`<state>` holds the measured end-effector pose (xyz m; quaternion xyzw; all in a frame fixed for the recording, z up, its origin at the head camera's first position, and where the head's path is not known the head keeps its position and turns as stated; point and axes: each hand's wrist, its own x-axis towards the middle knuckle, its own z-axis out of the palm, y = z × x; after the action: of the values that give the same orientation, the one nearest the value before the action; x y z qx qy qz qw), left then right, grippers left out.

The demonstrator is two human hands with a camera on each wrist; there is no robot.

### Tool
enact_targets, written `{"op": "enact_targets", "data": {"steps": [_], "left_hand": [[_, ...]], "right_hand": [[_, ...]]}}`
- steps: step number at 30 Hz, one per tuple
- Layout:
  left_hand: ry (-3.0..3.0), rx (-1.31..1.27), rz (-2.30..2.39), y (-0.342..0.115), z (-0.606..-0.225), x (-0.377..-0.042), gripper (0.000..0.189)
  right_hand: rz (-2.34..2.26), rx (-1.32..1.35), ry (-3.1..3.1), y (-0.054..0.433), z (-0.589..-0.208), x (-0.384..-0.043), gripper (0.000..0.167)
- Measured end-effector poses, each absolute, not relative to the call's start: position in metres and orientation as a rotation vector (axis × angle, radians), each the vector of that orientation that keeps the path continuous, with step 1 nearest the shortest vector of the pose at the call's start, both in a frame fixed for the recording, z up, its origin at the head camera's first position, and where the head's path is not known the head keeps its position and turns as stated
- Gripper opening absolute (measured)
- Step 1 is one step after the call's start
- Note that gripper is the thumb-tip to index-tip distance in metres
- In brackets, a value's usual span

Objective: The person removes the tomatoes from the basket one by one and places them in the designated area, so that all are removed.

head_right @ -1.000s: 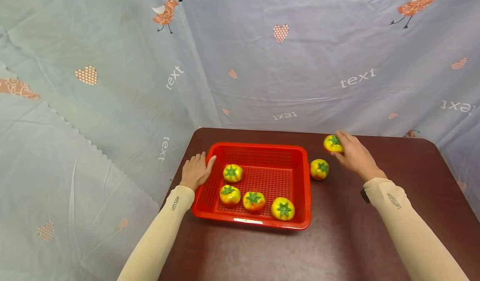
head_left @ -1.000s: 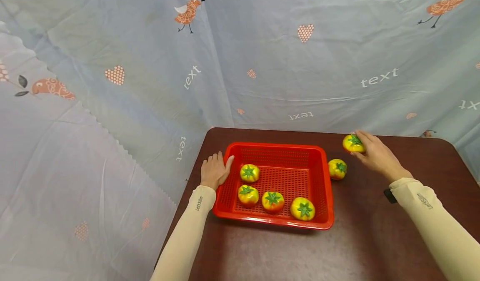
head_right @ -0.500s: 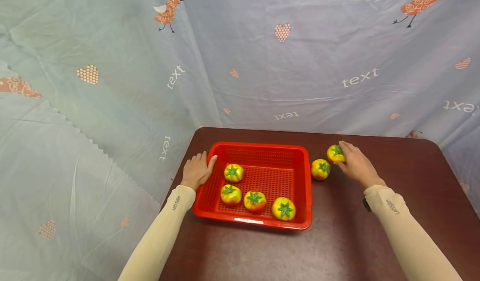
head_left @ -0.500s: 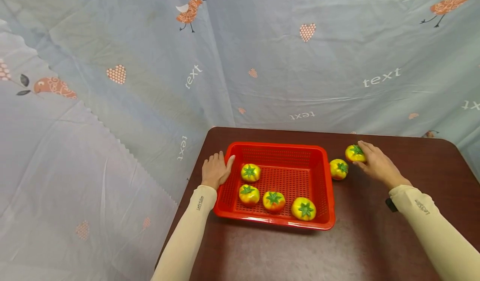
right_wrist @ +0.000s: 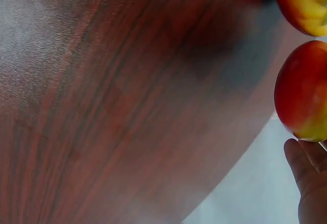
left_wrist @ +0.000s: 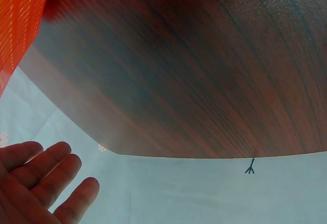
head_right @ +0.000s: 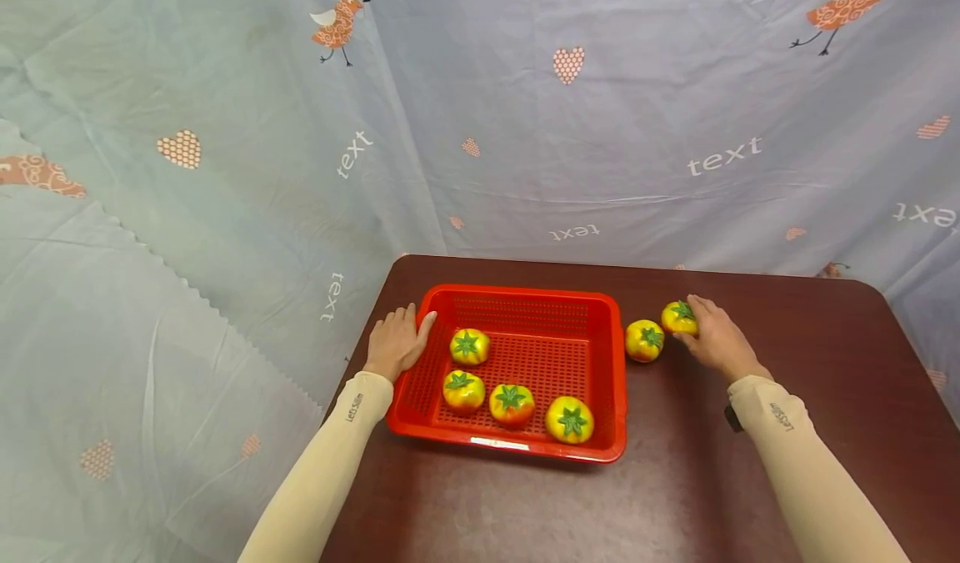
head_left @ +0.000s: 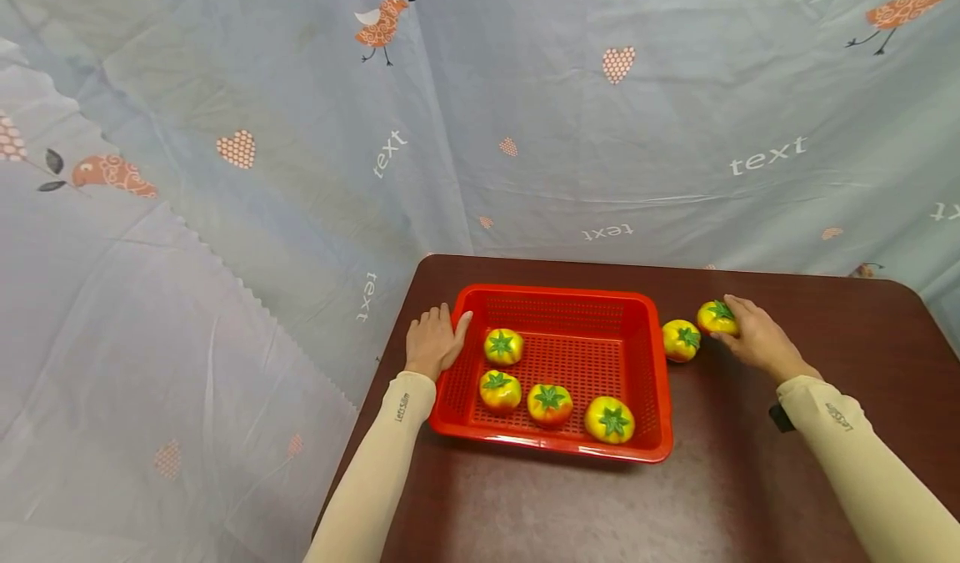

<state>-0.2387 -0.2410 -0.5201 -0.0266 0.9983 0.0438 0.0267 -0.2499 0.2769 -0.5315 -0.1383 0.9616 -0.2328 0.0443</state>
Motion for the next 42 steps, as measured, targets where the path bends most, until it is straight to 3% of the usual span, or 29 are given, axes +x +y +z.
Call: {"op": "enact_targets", "data": {"steps": [42], "left_hand": [[3.088,-0.099,0.147,-0.24,-0.521,-0.24,0.077]], "right_hand": [[-0.712,-0.22,2.848,0.305,-0.553,-0.24,0.075]]}}
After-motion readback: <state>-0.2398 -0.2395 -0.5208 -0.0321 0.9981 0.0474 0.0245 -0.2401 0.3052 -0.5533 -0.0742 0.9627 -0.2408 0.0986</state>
